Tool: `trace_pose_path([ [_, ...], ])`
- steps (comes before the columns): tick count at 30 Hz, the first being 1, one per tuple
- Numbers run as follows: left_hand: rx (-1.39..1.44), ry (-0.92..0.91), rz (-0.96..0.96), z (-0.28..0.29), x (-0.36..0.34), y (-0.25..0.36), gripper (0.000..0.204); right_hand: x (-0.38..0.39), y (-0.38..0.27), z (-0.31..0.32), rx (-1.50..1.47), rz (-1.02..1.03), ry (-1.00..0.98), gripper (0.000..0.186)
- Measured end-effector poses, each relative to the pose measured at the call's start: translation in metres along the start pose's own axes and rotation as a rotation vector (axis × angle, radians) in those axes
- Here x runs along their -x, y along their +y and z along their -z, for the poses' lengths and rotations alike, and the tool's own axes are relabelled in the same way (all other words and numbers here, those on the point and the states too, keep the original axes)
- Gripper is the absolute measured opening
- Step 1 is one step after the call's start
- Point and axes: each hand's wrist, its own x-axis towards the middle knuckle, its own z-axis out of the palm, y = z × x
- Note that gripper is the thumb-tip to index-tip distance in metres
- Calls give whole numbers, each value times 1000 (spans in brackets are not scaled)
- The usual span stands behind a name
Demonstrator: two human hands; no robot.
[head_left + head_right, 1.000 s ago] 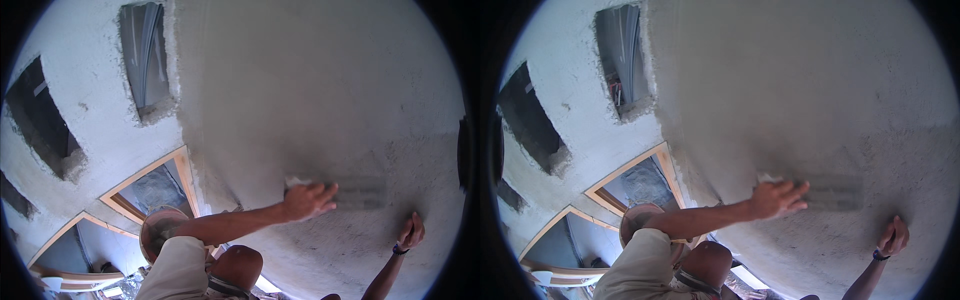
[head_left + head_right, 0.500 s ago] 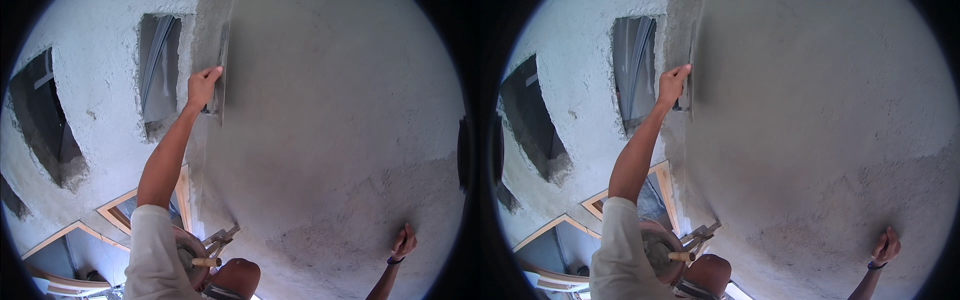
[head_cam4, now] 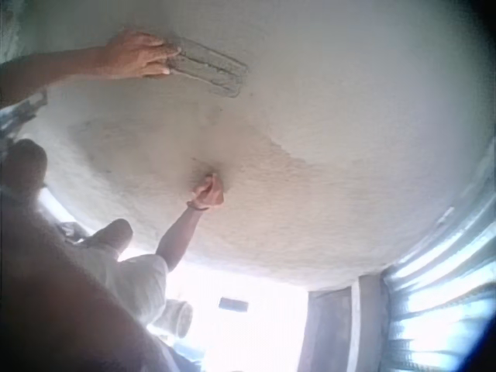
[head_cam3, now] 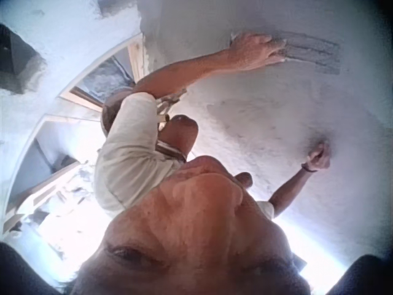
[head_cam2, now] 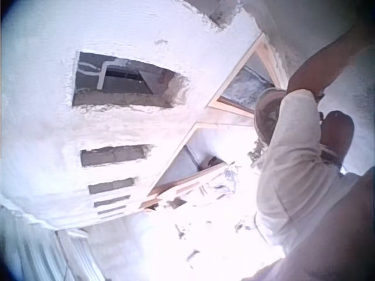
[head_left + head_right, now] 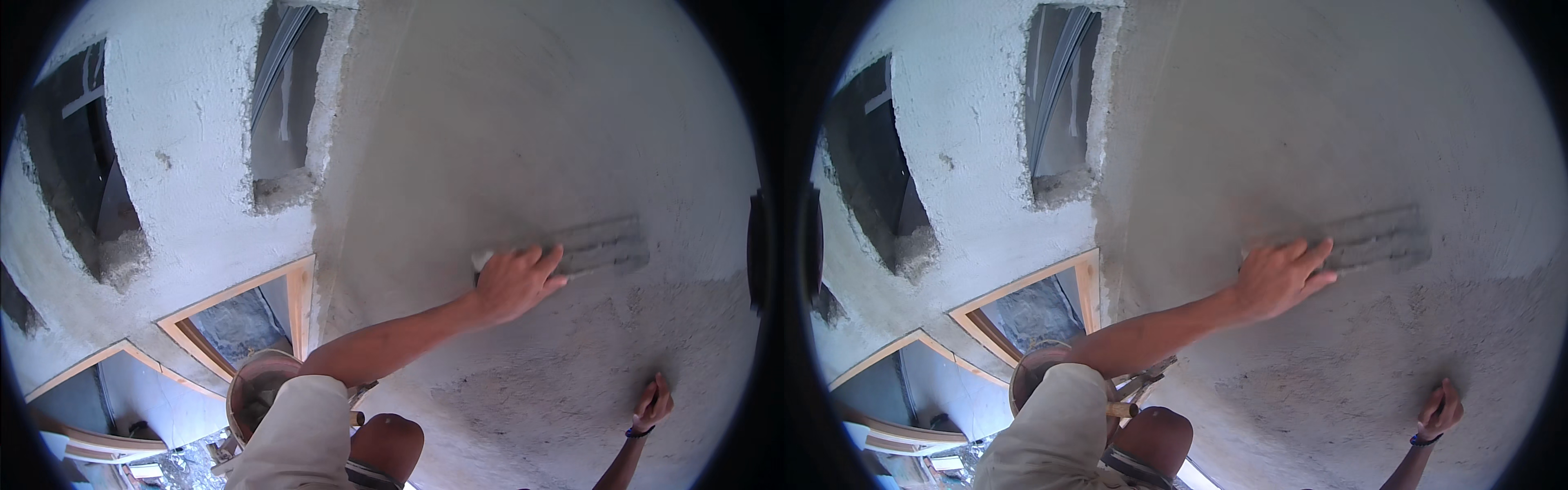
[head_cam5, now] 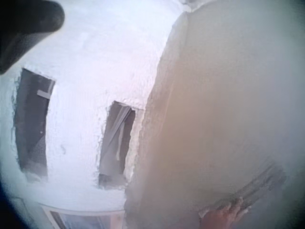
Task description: The person scoops plaster onto a hawk and then applies it to a concrete wall using a trowel, smoothing the surface with repeated strokes.
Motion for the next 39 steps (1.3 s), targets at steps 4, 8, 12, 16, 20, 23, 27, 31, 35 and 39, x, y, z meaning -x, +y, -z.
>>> trace_pose_path([
  [4,83,394,105,56,9,-81,50,5,7,6,-23,-34,-5,19],
  [8,35,532,465,150,-29,-221,51,3,0,7,3,-63,-24,17],
  [12,234,489,543,142,-66,-261,46,7,-1,5,-13,-59,4,17],
  [16,399,467,685,136,-74,-246,45,-6,-13,4,17,37,6,21],
  [20,235,341,365,86,-80,-135,43,-9,-10,5,50,131,75,21],
  [23,-167,184,46,17,-67,-17,51,-13,-4,11,26,127,60,20],
  [27,-43,195,-246,-70,3,72,57,-2,-3,-2,-44,52,-24,15],
  [31,114,-96,-313,-65,52,84,54,-9,-12,2,-68,-51,8,13],
  [35,309,110,254,39,-10,-9,56,-6,-7,21,-28,-98,-14,12],
  [39,266,576,285,149,-110,-167,48,-7,-14,10,-59,-62,17,12],
])
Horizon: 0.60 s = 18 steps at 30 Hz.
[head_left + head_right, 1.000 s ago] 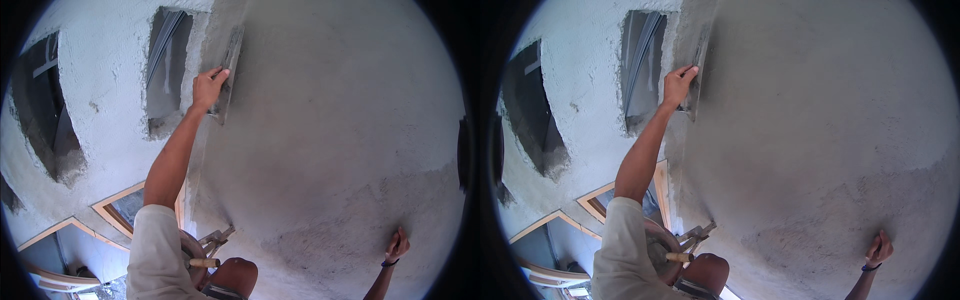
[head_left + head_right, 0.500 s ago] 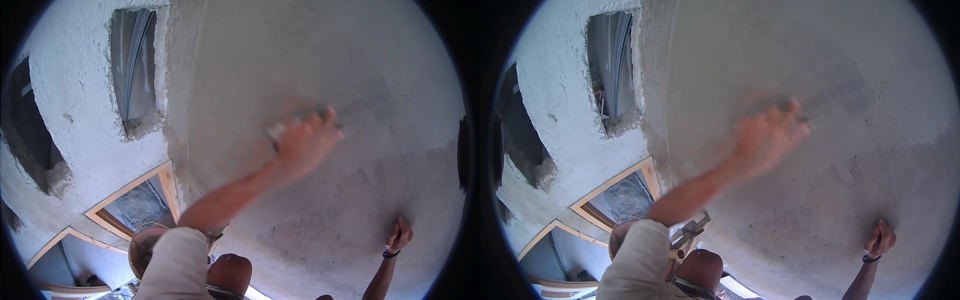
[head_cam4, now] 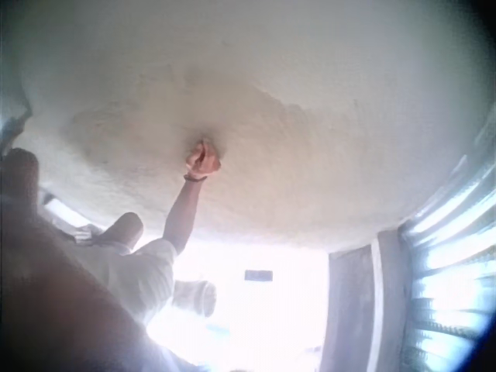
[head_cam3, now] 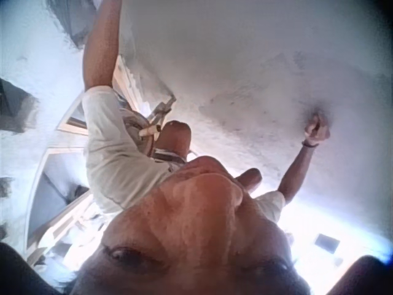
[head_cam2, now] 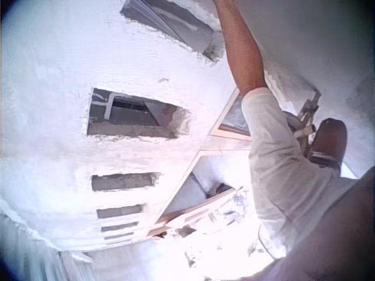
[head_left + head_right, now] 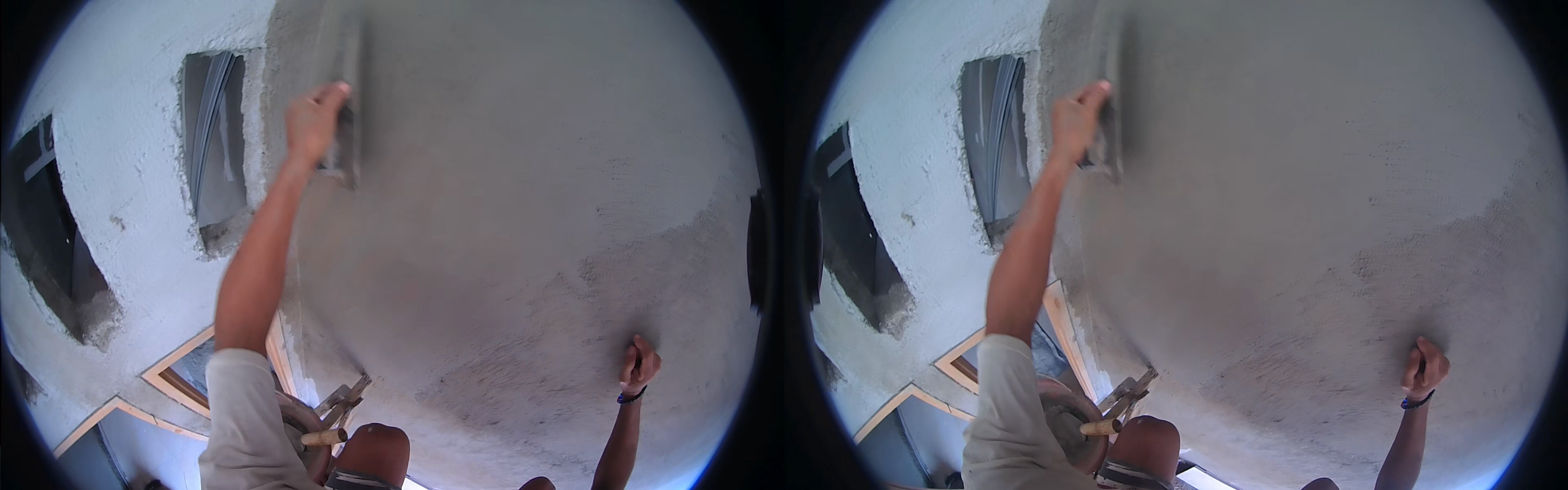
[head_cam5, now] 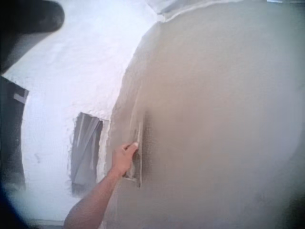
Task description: The person scoops plaster onto a hawk and then applies it to a concrete wall using a trowel, smoothing the surface with repeated strokes.
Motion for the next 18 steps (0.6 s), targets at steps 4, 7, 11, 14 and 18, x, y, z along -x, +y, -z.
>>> trace_pose_path([
  [4,-102,-64,209,-6,-71,-1,47,-4,-5,-3,-1,55,31,13],
  [7,-182,-53,26,-47,-55,26,50,-5,-2,-5,-25,108,33,15],
  [11,-317,-216,-218,-111,63,115,54,-15,1,-2,-17,187,60,19],
  [14,-485,-470,-377,-149,185,147,58,-12,8,3,-24,182,43,19],
  [18,-319,-456,-657,-158,324,117,59,-7,-1,-22,-67,130,84,17],
])
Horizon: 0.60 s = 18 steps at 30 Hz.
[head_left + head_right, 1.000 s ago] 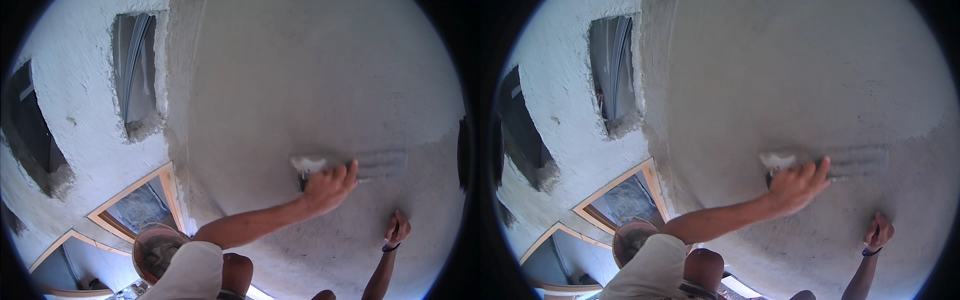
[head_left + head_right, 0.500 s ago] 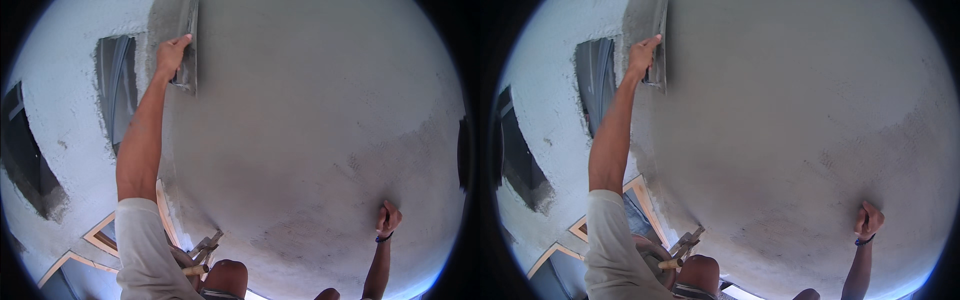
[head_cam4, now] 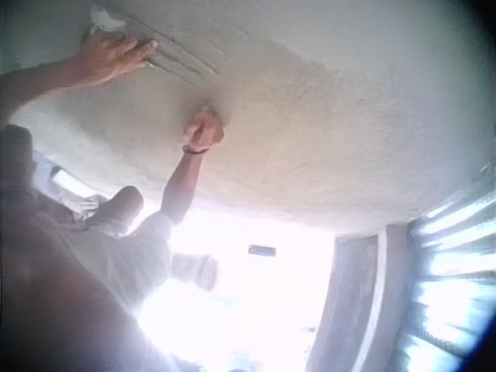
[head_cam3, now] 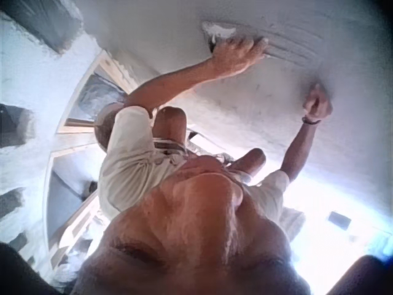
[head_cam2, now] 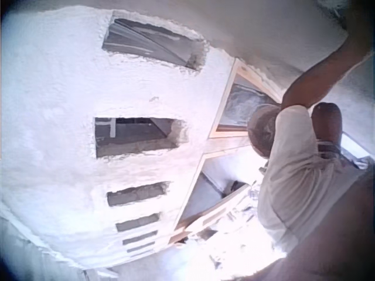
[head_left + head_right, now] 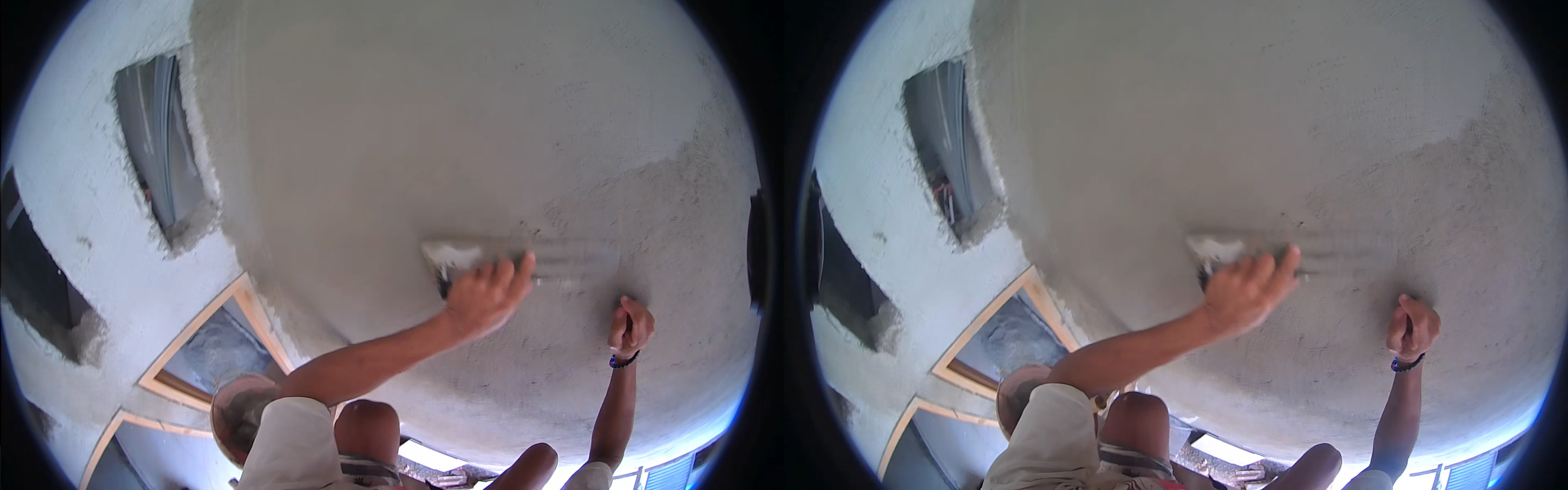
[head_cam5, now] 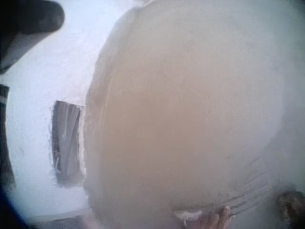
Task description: The person scoops plaster onto a hawk and then applies it to a concrete wall using a trowel, smoothing the surface with repeated strokes.
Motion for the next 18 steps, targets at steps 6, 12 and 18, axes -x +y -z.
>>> trace_pose_path([
  [6,232,-233,73,56,40,-20,47,25,22,26,62,-90,-29,19],
  [12,346,277,817,162,43,-259,52,32,16,24,101,-182,-76,18],
  [18,159,296,937,173,27,-386,52,34,22,33,178,-164,-115,18],
])
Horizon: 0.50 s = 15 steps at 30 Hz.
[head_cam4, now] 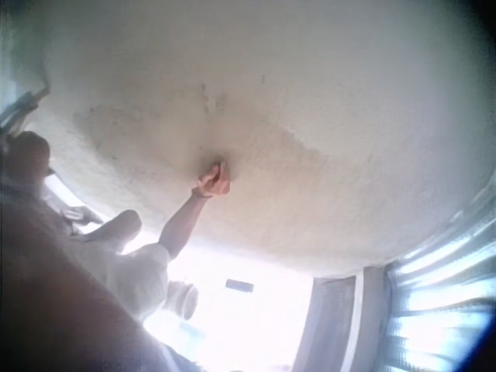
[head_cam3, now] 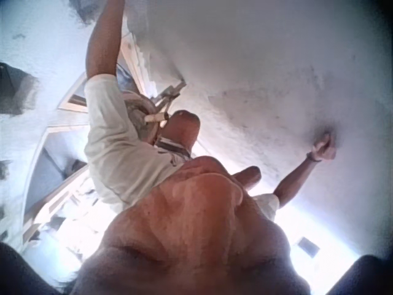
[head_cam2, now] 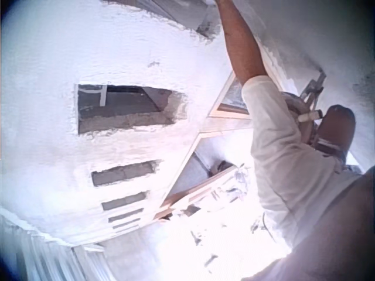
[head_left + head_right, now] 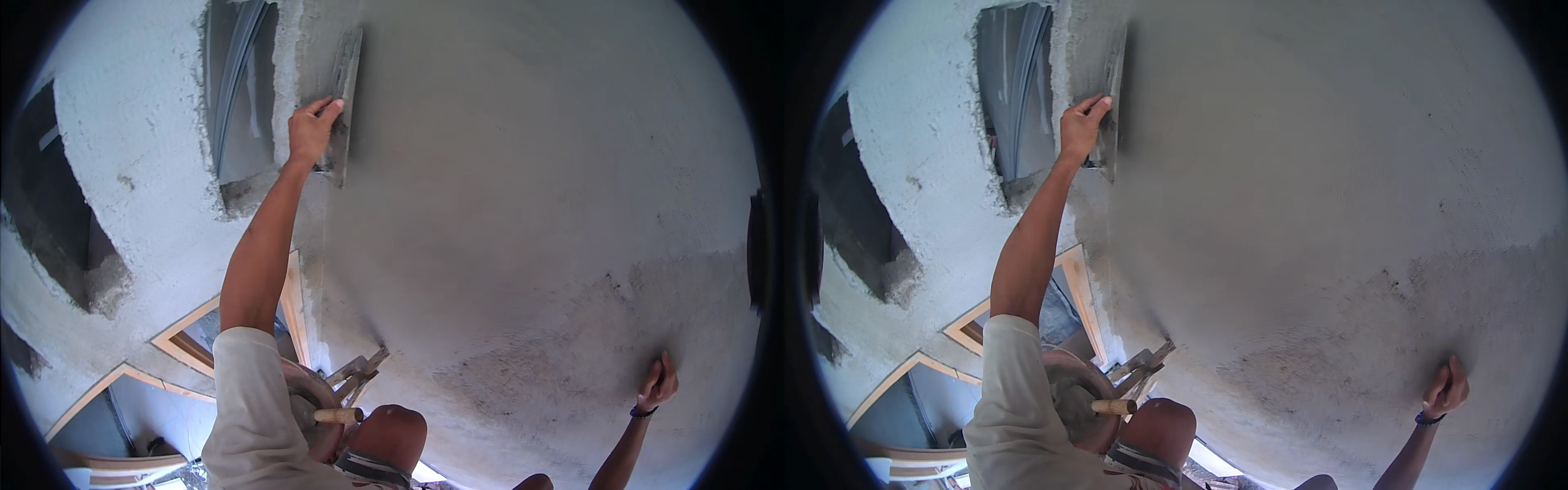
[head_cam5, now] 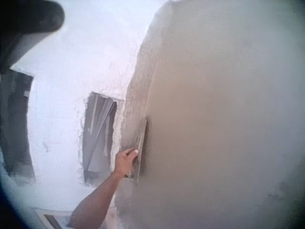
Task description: The person scoops plaster onto a hawk and then applies it to a concrete wall using a trowel, smoothing the surface with repeated strokes.
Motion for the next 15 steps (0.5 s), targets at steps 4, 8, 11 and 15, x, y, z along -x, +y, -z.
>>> trace_pose_path([
  [4,-3,-15,-57,-26,-15,-29,53,-4,-8,-6,2,0,9,18],
  [8,3,-7,-69,-39,12,-11,52,-4,-10,-7,-2,66,24,19],
  [11,77,-81,-86,-64,76,18,52,-6,-12,-3,-17,48,23,19],
  [15,-96,-144,-486,-112,209,81,50,-6,-3,6,49,81,54,19],
])
